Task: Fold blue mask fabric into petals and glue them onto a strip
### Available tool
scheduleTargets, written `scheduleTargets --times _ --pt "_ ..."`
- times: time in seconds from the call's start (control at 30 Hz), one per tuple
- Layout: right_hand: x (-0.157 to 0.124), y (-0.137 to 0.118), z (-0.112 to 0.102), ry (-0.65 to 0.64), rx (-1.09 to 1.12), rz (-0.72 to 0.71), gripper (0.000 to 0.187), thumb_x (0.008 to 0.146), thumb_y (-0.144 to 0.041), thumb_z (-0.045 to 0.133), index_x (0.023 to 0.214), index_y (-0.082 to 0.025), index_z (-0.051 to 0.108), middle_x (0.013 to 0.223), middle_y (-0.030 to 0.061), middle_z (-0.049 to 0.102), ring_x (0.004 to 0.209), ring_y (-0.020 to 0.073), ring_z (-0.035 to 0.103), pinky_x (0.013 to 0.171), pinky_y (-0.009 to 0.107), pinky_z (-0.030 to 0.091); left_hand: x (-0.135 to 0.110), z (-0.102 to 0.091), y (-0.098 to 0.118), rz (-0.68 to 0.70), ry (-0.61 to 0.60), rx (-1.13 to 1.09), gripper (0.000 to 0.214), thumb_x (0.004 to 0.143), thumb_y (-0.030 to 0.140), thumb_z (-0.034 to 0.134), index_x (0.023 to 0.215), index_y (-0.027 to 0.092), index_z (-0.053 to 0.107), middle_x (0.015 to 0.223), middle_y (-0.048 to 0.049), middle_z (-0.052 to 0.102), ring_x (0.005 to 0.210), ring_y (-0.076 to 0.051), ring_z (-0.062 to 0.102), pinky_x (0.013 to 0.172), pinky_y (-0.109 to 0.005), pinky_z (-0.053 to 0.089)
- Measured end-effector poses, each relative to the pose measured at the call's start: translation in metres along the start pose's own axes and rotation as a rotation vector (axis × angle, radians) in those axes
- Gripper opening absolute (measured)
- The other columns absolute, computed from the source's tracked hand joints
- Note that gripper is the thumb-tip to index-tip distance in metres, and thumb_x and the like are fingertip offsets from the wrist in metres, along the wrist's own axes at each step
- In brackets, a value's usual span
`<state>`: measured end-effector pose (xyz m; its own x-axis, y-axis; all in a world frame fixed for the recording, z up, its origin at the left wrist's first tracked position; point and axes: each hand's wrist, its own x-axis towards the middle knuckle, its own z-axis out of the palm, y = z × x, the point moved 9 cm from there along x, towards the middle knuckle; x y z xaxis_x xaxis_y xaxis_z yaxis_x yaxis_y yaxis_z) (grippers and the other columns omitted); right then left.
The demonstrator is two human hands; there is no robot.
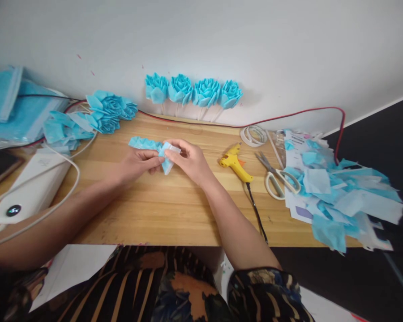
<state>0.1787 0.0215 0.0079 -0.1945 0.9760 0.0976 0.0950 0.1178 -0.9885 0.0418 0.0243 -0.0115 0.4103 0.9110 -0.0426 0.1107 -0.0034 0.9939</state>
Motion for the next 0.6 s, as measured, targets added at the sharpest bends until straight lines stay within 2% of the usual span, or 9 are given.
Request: scheduleTargets --times 0.1,0.23,0.33,0.5,0.6 --pt "0.001 -0.001 -0.002 0.038 -0.017 -0.051 0.019 0.082 -0.036 0.072 0.094 -0.022 0.070 0.089 -0.0002 0.072 0.079 0.0136 0.064 0.074 0.029 0.052 0.000 0.001 0.000 -0.010 -0.012 0.022 0.029 0.079 0.034 0.068 0.055 0.018 0.065 0.053 -0.0001 0.055 0.051 -0.010 0.047 0.050 -0.023 0.036" --pt "0.001 -0.004 -0.005 0.049 -0.075 -0.090 0.011 0.082 -0.031 0.070 0.088 -0.022 0.069 0.083 -0.0011 0.070 0.073 0.0128 0.061 0.070 0.028 0.049 0.001 0.002 -0.003 -0.046 -0.026 -0.009 0.030 0.081 0.035 0.068 0.056 0.018 0.066 0.055 -0.0015 0.059 0.051 -0.010 0.049 0.051 -0.023 0.039" --pt "0.001 -0.007 -0.006 0.025 -0.080 -0.115 0.008 0.083 -0.029 0.070 0.087 -0.023 0.069 0.087 -0.0005 0.071 0.078 0.0138 0.064 0.074 0.029 0.050 0.001 0.001 -0.006 -0.074 -0.017 -0.059 0.032 0.082 0.037 0.069 0.057 0.018 0.066 0.055 -0.0019 0.060 0.051 -0.010 0.050 0.051 -0.023 0.040" --pt "0.000 -0.018 -0.004 -0.020 -0.140 -0.198 0.005 0.080 -0.021 0.066 0.083 -0.022 0.069 0.108 0.0032 0.074 0.101 0.0183 0.068 0.088 0.035 0.051 0.001 0.002 -0.011 -0.126 -0.006 -0.223 0.031 0.079 0.038 0.074 0.058 0.016 0.065 0.055 -0.0022 0.062 0.047 -0.009 0.050 0.050 -0.023 0.039" --pt "-0.001 -0.024 -0.004 -0.030 -0.199 -0.230 0.009 0.078 -0.017 0.063 0.082 -0.022 0.069 0.109 0.0039 0.074 0.102 0.0188 0.068 0.090 0.036 0.051 0.000 0.004 -0.011 -0.156 -0.008 -0.314 0.028 0.077 0.036 0.077 0.061 0.016 0.066 0.055 -0.0016 0.063 0.048 -0.009 0.051 0.050 -0.022 0.041"
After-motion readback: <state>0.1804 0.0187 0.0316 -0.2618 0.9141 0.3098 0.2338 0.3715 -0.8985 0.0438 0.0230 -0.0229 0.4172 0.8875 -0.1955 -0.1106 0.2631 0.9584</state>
